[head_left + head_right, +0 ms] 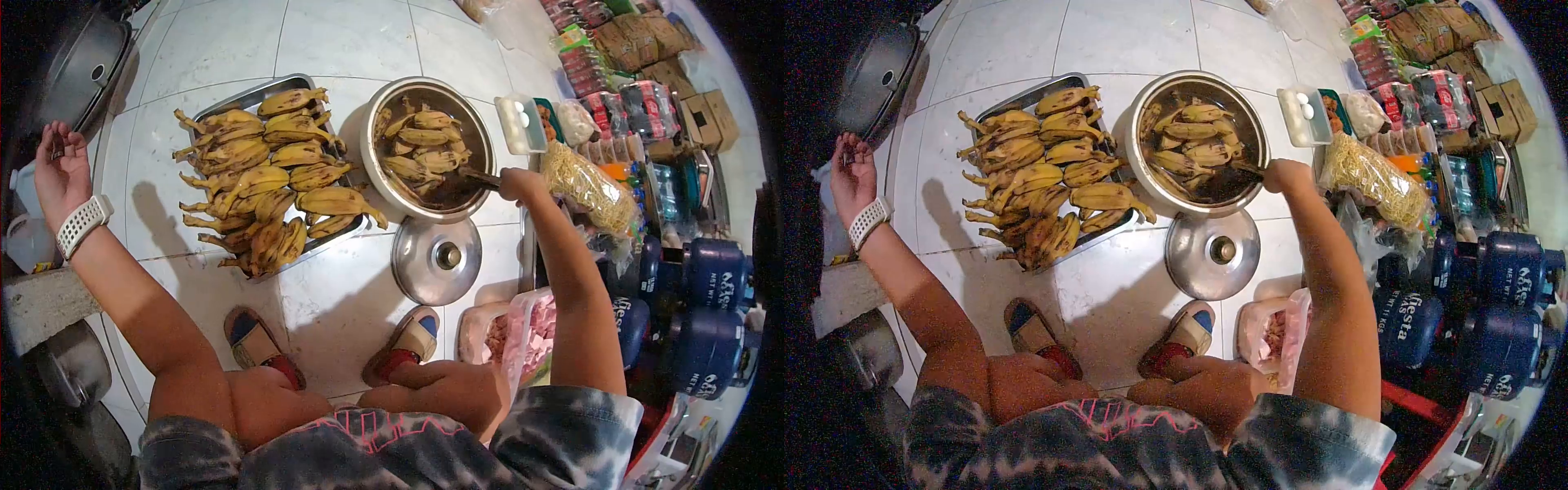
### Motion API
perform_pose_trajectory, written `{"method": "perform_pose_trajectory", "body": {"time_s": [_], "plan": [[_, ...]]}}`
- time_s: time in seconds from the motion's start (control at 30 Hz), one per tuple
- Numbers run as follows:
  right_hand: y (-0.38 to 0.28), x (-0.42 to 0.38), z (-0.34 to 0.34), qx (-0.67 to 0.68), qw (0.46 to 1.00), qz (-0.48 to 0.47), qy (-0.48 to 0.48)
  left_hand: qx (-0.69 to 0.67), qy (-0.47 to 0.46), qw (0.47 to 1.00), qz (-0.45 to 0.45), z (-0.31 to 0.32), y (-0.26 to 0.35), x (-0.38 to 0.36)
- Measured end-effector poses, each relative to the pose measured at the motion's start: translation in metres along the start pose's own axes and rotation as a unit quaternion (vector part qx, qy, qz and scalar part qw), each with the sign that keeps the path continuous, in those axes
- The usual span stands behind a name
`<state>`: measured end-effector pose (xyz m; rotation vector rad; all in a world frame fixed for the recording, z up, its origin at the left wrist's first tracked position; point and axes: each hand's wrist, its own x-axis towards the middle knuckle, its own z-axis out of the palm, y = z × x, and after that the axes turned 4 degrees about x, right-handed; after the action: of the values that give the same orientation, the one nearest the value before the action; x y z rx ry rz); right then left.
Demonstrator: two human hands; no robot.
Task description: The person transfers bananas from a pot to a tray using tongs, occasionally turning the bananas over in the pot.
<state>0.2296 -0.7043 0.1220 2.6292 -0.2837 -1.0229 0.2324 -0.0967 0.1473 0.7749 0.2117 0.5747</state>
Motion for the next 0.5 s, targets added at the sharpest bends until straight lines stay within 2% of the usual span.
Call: {"method": "perform_pose_trajectory", "body": {"time_s": [0.07, 0.13, 0.23, 0.33, 0.4, 0.5], "plan": [[-0.002, 0.008, 0.015, -0.066, 0.994, -0.015, 0.082, -0.004, -0.005, 1.0, -0.008, 0.002, -0.005, 0.002], [-0.014, 0.009, 0.017, -0.072, 0.996, 0.023, 0.055, -0.007, -0.01, 1.0, -0.012, 0.006, -0.011, 0.002], [-0.021, 0.022, 0.028, -0.048, 0.997, 0.03, 0.054, 0.013, -0.012, 1.0, -0.015, 0.015, -0.02, 0.0], [-0.014, 0.056, 0.058, 0.0, 0.994, 0.029, 0.108, -0.014, -0.044, 0.998, -0.033, 0.025, -0.023, -0.01], [-0.018, 0.056, 0.062, 0.046, 0.993, 0.032, 0.106, -0.003, -0.013, 1.0, -0.006, 0.04, -0.024, -0.025], [0.006, 0.1, 0.087, 0.144, 0.978, -0.059, 0.138, 0.005, 0.012, 1.0, 0.0, 0.047, -0.02, -0.038]]}}
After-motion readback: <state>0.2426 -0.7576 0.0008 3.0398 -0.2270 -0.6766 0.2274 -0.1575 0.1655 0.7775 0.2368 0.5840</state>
